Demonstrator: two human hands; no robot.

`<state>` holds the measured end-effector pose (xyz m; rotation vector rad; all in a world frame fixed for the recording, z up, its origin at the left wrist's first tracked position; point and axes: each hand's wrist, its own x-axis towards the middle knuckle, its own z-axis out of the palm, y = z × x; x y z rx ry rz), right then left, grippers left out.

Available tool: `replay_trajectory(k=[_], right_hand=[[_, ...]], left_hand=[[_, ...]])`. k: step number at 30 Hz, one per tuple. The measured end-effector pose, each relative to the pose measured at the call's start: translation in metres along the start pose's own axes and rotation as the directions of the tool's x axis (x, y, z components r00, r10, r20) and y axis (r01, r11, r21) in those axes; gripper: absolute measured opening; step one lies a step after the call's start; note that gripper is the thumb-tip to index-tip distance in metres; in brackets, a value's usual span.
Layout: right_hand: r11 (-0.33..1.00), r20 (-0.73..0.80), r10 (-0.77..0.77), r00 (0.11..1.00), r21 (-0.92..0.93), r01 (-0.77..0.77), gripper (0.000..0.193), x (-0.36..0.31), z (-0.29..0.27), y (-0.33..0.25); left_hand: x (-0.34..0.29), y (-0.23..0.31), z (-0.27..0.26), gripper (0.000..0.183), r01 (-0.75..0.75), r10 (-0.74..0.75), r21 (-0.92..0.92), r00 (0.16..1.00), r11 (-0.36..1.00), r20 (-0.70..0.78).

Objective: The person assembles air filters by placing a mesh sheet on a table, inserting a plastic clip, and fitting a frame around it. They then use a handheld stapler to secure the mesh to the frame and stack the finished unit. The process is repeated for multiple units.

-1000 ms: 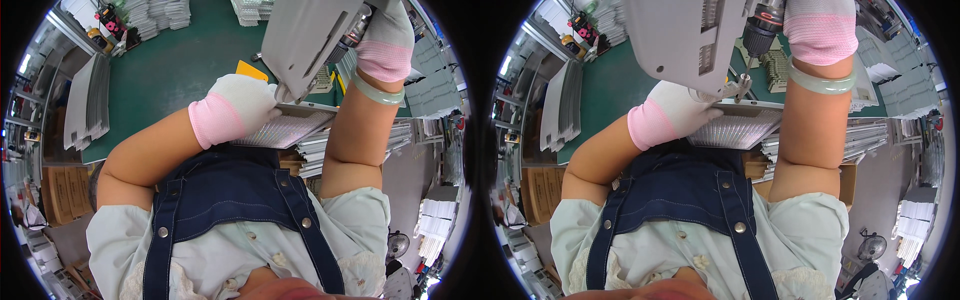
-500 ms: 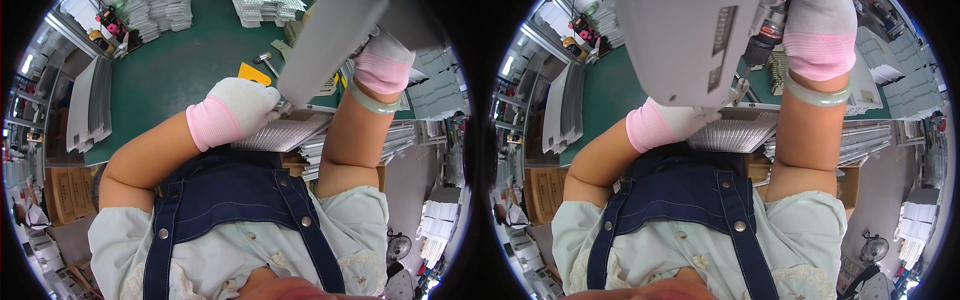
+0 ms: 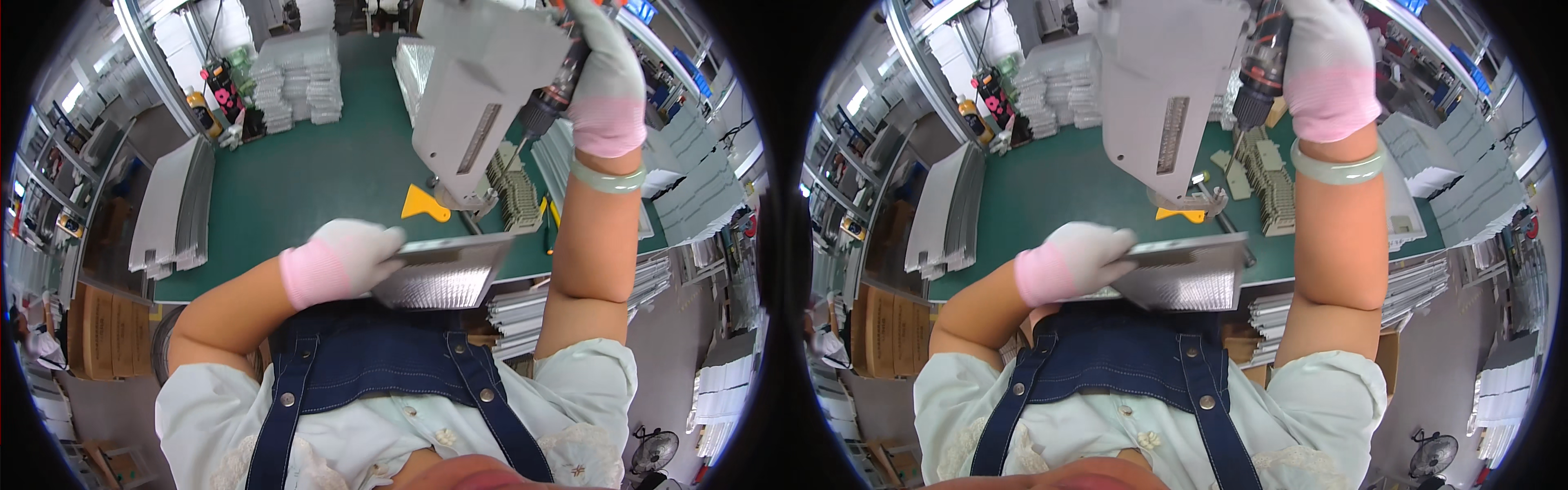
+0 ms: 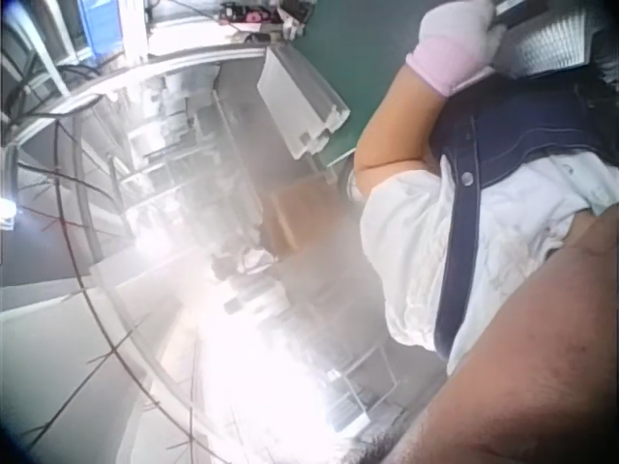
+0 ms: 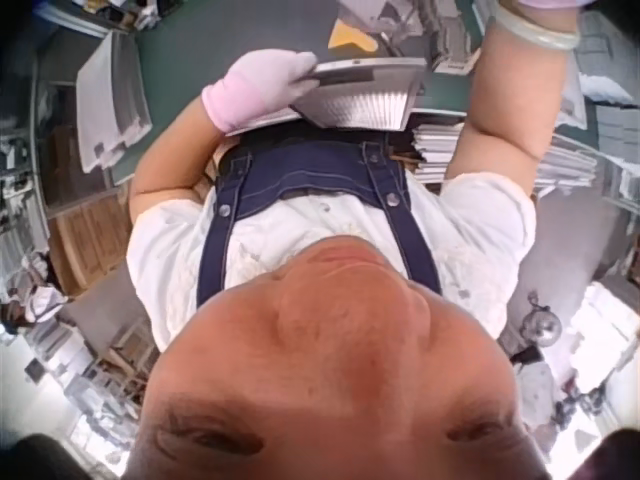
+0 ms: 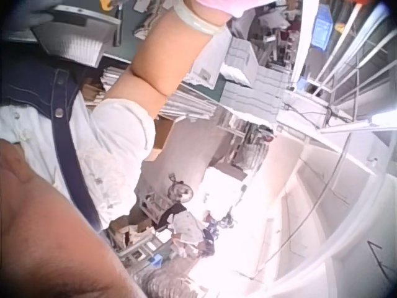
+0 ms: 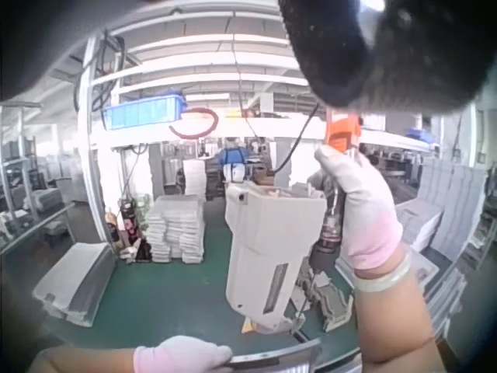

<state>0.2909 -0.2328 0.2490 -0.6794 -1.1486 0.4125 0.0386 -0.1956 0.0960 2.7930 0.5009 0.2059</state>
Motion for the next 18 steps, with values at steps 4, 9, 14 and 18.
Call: replay_trajectory(k=[4, 9, 14, 18], right_hand=[[0.985, -0.071, -0.015, 0.997, -0.173, 0.002, 0.027, 0.009, -0.023, 0.011], [0.932, -0.087, -0.13, 0.988, -0.35, 0.092, 0.03, 0.025, -0.037, 0.037], [0.734, 0.011, -0.245, 0.969, -0.651, 0.193, 0.029, 0.006, -0.055, 0.031], [0.13, 0.183, -0.271, 0.945, -0.966, 0.224, 0.031, -0.08, -0.12, 0.118]], left_hand=[[-0.027, -0.003, -0.028, 0.029, 0.114, -0.121, 0.061, 0.985, 0.992, 0.119], [-0.048, -0.006, -0.014, 0.023, 0.11, -0.122, -0.11, 0.987, 0.988, -0.109], [-0.152, -0.073, -0.053, 0.024, 0.195, -0.462, -0.484, 0.714, 0.853, -0.526], [-0.2, -0.077, -0.044, 0.04, 0.015, -0.584, -0.676, 0.516, 0.737, -0.626]])
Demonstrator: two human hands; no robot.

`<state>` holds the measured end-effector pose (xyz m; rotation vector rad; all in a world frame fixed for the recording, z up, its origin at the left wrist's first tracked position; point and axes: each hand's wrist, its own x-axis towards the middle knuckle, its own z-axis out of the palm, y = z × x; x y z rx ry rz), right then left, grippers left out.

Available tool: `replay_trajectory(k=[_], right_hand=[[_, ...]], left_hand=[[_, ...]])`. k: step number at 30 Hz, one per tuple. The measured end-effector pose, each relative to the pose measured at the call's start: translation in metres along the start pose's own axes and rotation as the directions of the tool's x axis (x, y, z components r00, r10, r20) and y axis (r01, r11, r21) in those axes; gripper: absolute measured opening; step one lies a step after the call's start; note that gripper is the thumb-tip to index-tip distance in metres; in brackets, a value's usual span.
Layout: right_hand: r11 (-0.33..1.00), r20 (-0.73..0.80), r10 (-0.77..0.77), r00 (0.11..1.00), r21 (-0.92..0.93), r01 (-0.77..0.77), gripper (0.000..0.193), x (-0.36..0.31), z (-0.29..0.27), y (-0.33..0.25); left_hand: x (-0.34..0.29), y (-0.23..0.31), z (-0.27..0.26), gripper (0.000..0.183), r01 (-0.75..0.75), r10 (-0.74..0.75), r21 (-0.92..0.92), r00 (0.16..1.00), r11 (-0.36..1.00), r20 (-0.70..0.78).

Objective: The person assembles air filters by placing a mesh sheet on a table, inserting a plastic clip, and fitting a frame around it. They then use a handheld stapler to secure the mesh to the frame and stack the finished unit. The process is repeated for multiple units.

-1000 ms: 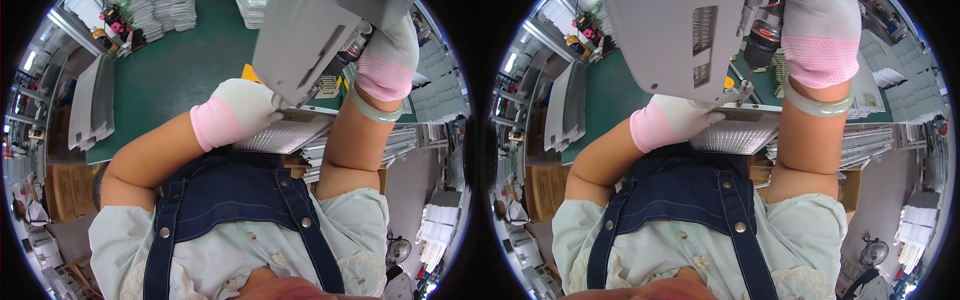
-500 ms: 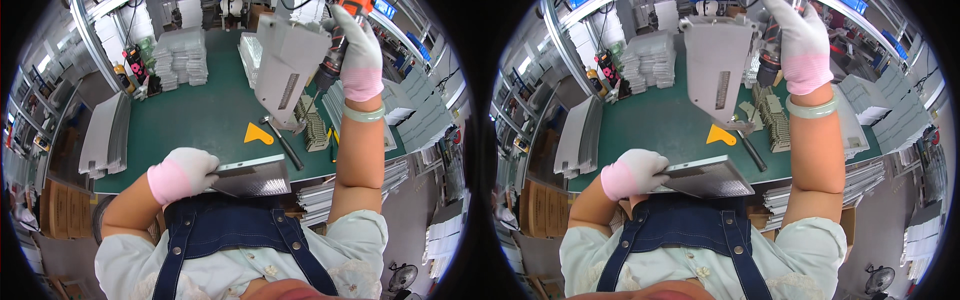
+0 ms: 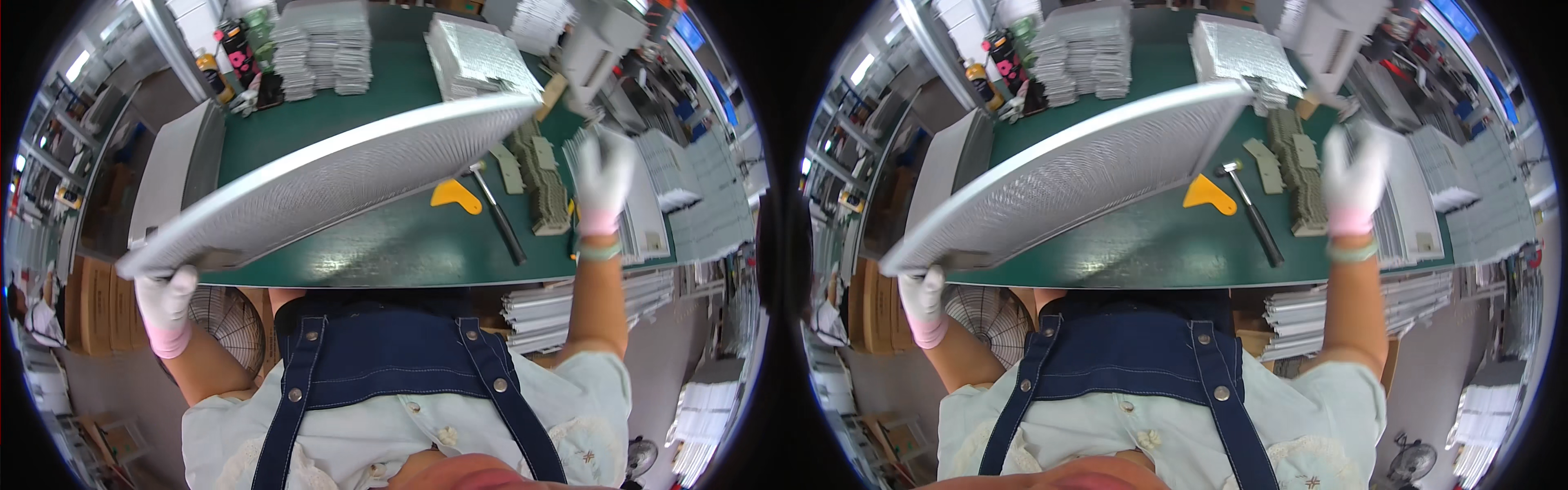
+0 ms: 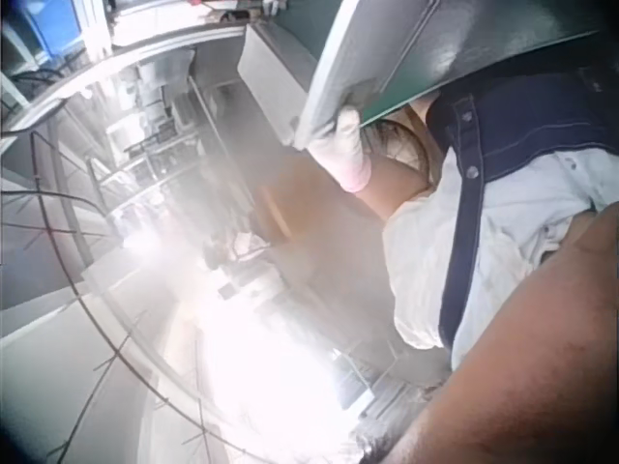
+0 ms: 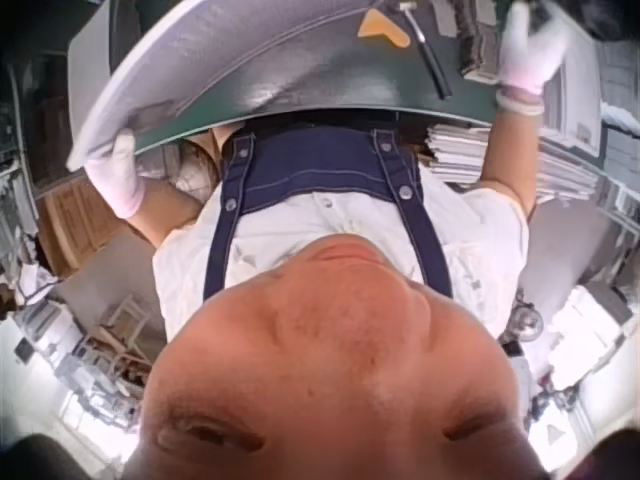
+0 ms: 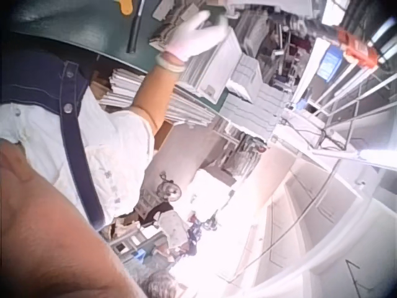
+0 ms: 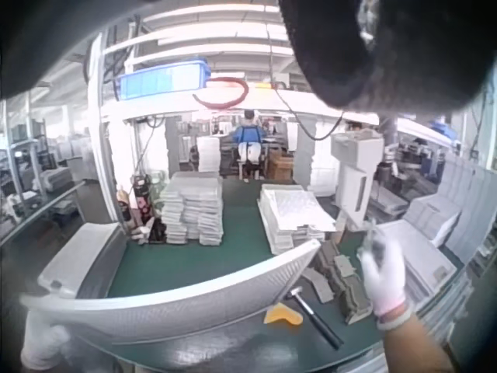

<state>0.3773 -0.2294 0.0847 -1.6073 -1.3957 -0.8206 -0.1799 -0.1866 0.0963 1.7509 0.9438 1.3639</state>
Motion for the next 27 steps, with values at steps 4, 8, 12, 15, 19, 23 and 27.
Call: replay_trajectory(k=[4, 8, 12, 15, 19, 23, 27], right_hand=[[0.834, 0.801, 0.55, 0.237, -0.509, -0.214, 0.065, -0.123, 0.053, 0.007], [0.849, 0.939, 0.333, 0.083, -0.26, -0.459, 0.041, -0.12, 0.077, 0.003], [0.79, 0.78, 0.333, 0.53, 0.077, -0.609, 0.025, -0.072, 0.071, -0.043], [0.855, 0.733, 0.233, 0.64, 0.16, -0.494, 0.024, -0.008, 0.068, -0.078], [0.996, 0.705, -0.088, 0.704, 0.058, 0.066, 0.034, 0.043, 0.084, -0.085], [0.899, 0.578, 0.205, 0.79, 0.207, -0.385, 0.031, 0.062, 0.099, -0.113], [0.966, 0.835, 0.226, 0.501, -0.257, -0.008, 0.034, 0.047, 0.124, -0.088]], left_hand=[[-0.002, -0.045, 0.042, 0.028, 0.019, -0.01, 0.157, 0.998, 0.987, -0.058], [0.014, -0.082, 0.056, 0.024, 0.151, -0.165, 0.306, 0.986, 0.94, 0.019], [0.02, -0.098, 0.049, 0.026, 0.209, -0.212, 0.29, 0.977, 0.934, -0.022], [0.022, -0.092, 0.052, 0.028, 0.171, -0.188, 0.368, 0.982, 0.914, 0.01], [0.017, -0.095, 0.051, 0.028, 0.174, -0.188, 0.289, 0.982, 0.942, 0.022], [0.015, -0.097, 0.052, 0.026, 0.129, -0.135, 0.296, 0.991, 0.946, 0.0], [0.014, -0.089, 0.057, 0.022, 0.196, -0.204, 0.267, 0.979, 0.943, 0.003]])
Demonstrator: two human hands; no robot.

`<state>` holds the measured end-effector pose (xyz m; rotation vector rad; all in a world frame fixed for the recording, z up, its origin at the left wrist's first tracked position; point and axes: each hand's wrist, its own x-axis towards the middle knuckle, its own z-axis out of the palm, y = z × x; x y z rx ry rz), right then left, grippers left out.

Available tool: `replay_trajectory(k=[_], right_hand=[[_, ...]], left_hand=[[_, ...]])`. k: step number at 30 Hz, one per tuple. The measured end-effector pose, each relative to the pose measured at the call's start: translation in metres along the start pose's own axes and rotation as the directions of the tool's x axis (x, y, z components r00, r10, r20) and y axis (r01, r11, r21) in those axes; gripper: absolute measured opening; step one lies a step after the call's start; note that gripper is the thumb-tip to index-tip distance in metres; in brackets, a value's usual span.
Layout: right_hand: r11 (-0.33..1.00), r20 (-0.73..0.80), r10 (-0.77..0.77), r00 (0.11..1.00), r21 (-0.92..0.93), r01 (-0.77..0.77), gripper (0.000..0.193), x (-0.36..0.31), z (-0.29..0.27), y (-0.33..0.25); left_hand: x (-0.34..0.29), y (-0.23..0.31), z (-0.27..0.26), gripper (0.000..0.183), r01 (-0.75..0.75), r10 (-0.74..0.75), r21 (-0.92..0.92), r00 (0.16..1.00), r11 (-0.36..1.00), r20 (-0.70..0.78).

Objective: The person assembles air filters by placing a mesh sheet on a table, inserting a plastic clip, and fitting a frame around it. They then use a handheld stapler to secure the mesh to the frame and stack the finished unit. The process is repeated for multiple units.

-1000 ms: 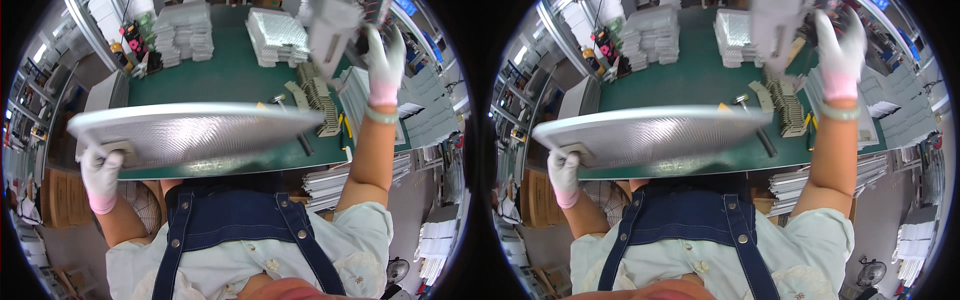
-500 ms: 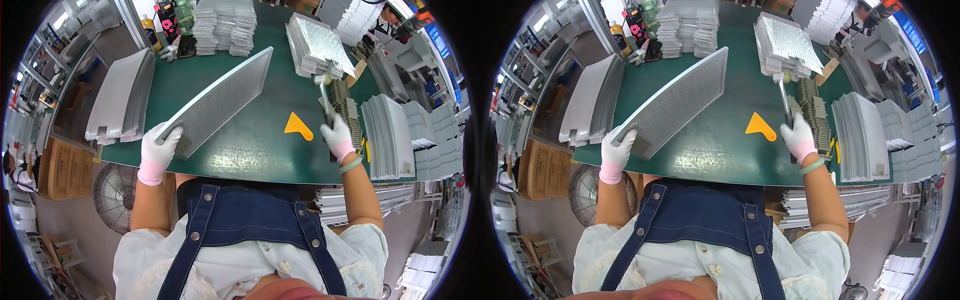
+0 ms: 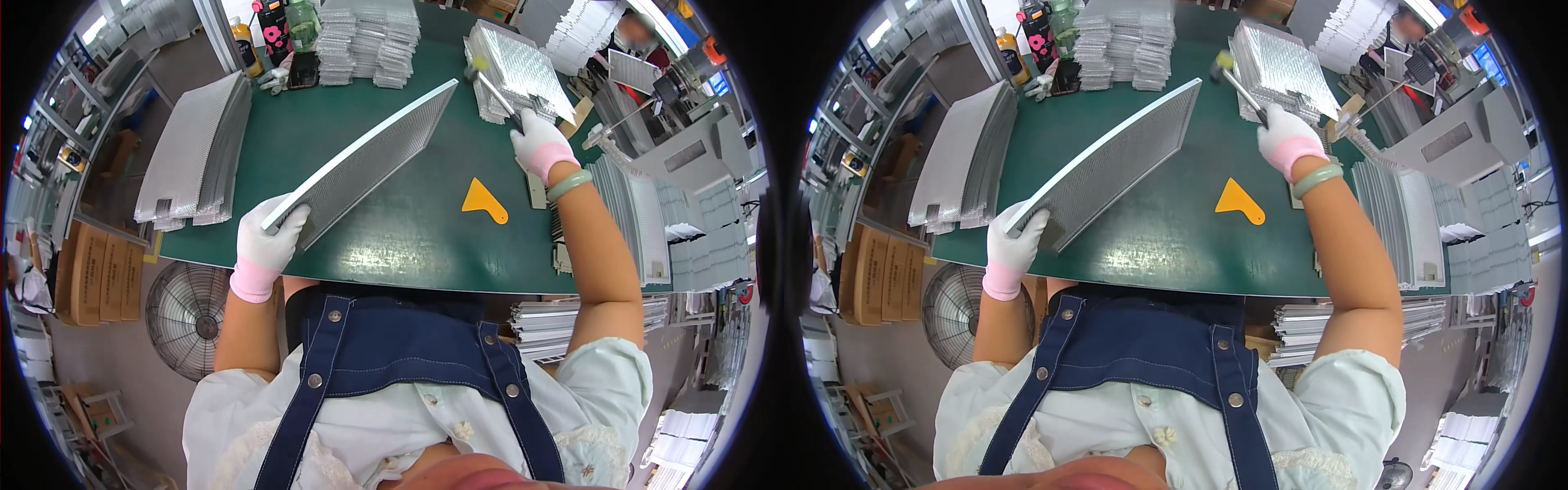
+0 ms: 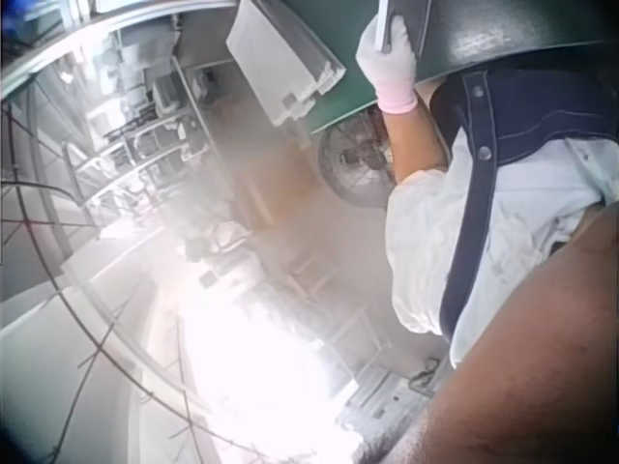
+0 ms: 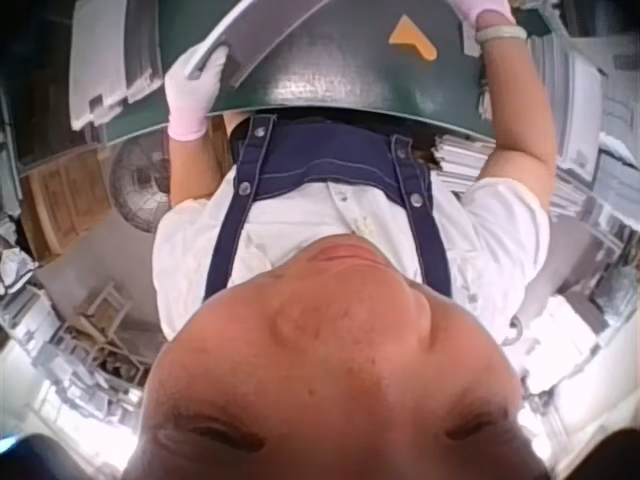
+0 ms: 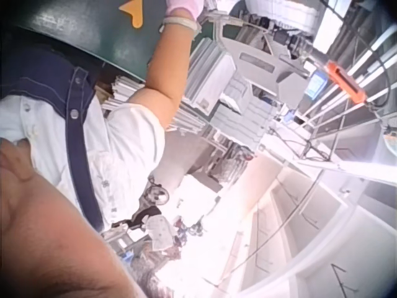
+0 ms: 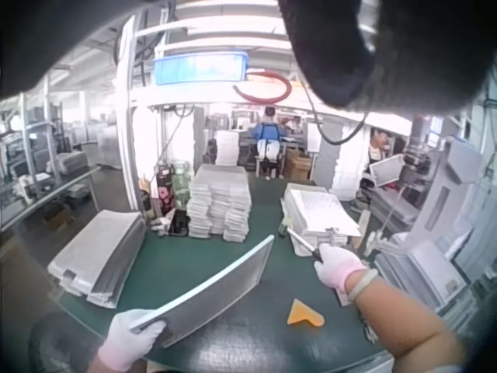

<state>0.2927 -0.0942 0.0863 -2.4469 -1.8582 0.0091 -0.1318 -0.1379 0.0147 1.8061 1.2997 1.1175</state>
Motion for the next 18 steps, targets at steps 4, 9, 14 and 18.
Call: replay_trajectory(k=[4, 9, 14, 18], right_hand=[[0.985, 0.034, 0.112, 0.993, 0.125, -0.115, 0.037, -0.021, 0.021, 0.016], [0.953, 0.112, 0.077, 0.991, 0.284, -0.106, 0.037, -0.041, 0.095, 0.033], [0.986, 0.223, 0.074, 0.972, 0.132, -0.105, 0.034, -0.044, 0.119, 0.008], [0.972, 0.114, 0.115, 0.987, 0.192, -0.136, 0.033, -0.019, 0.117, -0.028]], left_hand=[[-0.01, 0.029, 0.01, 0.02, -0.467, 0.482, 0.159, 0.873, 0.87, -0.071], [-0.027, 0.018, 0.112, 0.057, -0.649, 0.404, 0.057, 0.538, 0.759, 0.74], [-0.051, -0.036, 0.139, 0.077, -0.741, 0.408, 0.266, 0.59, 0.617, 0.697], [-0.049, -0.034, 0.141, 0.08, -0.742, 0.352, 0.31, 0.587, 0.595, 0.73]])
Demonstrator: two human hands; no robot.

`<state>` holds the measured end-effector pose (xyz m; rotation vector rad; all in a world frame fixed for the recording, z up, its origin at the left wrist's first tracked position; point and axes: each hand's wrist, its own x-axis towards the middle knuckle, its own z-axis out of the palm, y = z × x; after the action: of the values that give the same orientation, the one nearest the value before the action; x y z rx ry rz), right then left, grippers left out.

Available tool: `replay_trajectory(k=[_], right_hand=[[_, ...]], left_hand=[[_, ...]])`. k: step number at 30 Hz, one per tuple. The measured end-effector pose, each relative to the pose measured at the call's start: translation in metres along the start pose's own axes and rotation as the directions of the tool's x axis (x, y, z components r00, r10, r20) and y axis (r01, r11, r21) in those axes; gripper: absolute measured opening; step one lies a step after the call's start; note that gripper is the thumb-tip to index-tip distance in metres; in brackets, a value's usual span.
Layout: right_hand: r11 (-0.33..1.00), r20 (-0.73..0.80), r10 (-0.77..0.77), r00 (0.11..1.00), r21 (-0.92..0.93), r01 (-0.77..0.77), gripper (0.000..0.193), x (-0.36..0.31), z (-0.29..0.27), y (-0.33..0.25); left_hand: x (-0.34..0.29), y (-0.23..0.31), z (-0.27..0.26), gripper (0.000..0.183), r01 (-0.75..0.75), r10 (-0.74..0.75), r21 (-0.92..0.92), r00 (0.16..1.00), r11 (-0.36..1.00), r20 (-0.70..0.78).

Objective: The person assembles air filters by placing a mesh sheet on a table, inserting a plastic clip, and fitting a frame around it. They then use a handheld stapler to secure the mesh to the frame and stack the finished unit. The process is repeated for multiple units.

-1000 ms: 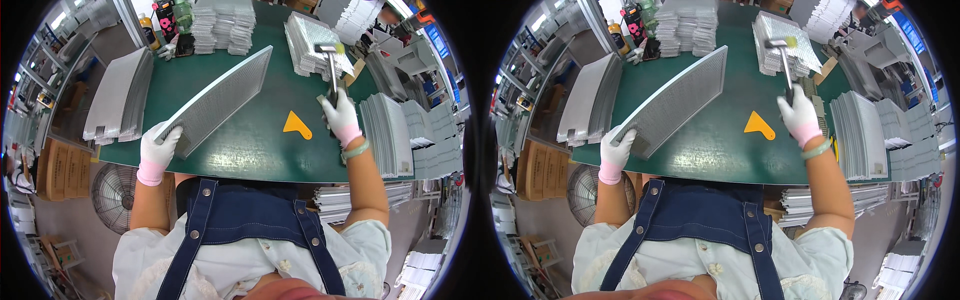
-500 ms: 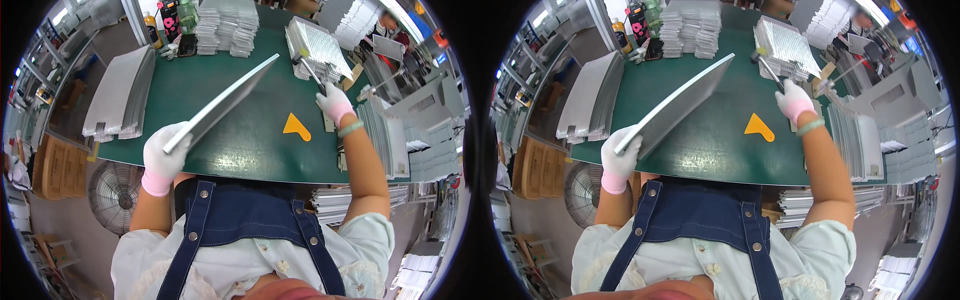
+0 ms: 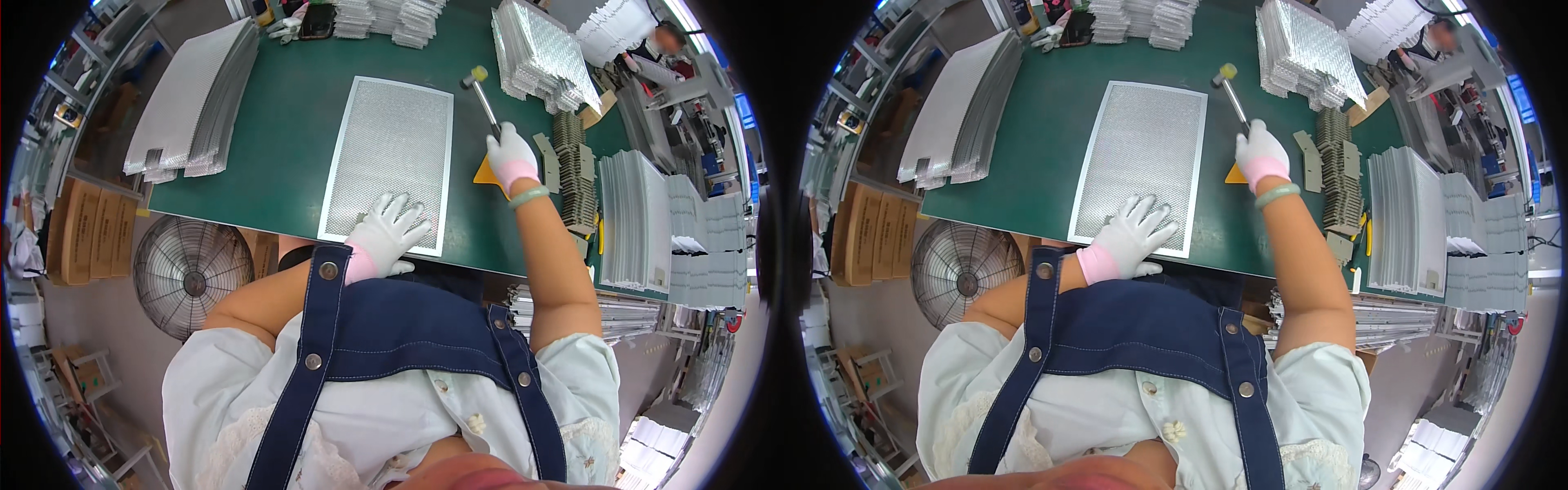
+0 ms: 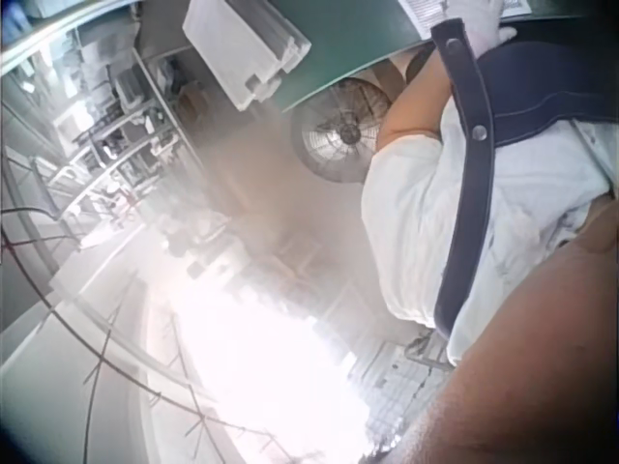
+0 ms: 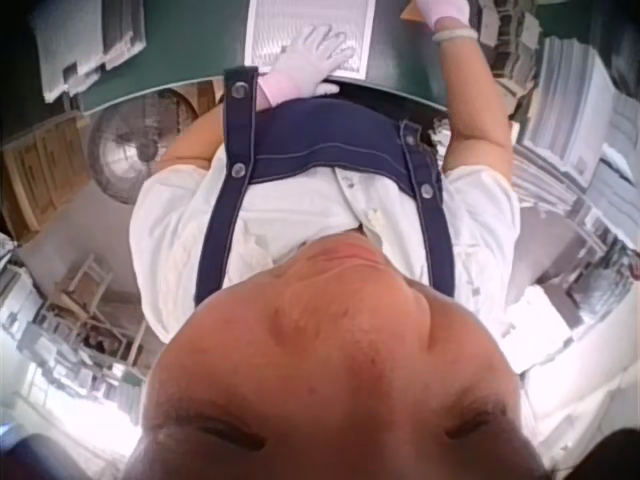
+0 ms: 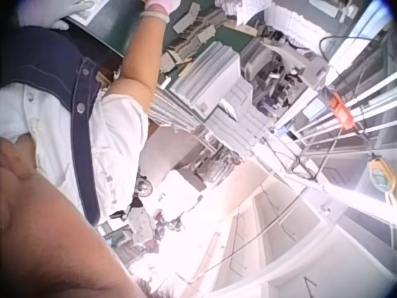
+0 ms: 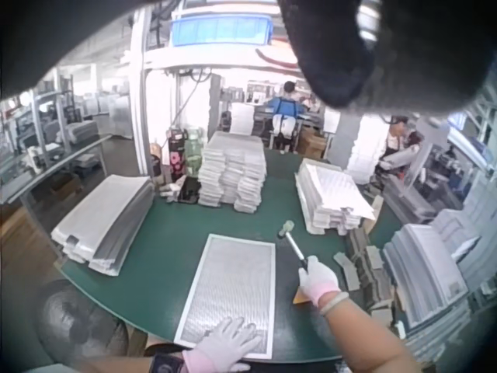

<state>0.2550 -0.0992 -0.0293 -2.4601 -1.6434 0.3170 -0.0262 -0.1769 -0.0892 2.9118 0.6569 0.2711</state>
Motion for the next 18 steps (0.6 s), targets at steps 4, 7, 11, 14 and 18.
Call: replay_trajectory(k=[4, 7, 11, 14, 18], right_hand=[[0.974, 0.063, -0.016, 0.998, -0.226, 0.03, 0.03, 0.037, 0.029, -0.006], [0.989, -0.075, 0.115, 0.991, -0.087, -0.121, 0.036, 0.036, 0.018, -0.002], [0.981, -0.104, -0.182, 0.978, -0.084, 0.173, 0.043, -0.041, 0.007, 0.022], [0.956, 0.35, -0.216, 0.911, 0.267, 0.123, 0.063, -0.119, 0.034, 0.021], [0.49, 0.494, -0.266, 0.828, 0.809, -0.325, 0.068, -0.151, 0.022, 0.039]], left_hand=[[0.0, -0.002, 0.0, 0.079, -0.014, 0.013, -0.045, 1.0, 0.999, -0.005], [-0.004, -0.007, -0.009, 0.075, 0.124, -0.137, -0.135, 0.986, 0.983, -0.096], [-0.044, -0.038, -0.026, 0.073, 0.546, -0.605, -0.264, 0.744, 0.795, -0.282], [-0.055, -0.057, -0.025, 0.077, 0.6, -0.842, -0.694, 0.54, 0.398, -0.016], [-0.032, -0.07, -0.06, 0.053, 0.432, -0.534, -0.894, 0.731, -0.12, 0.425]])
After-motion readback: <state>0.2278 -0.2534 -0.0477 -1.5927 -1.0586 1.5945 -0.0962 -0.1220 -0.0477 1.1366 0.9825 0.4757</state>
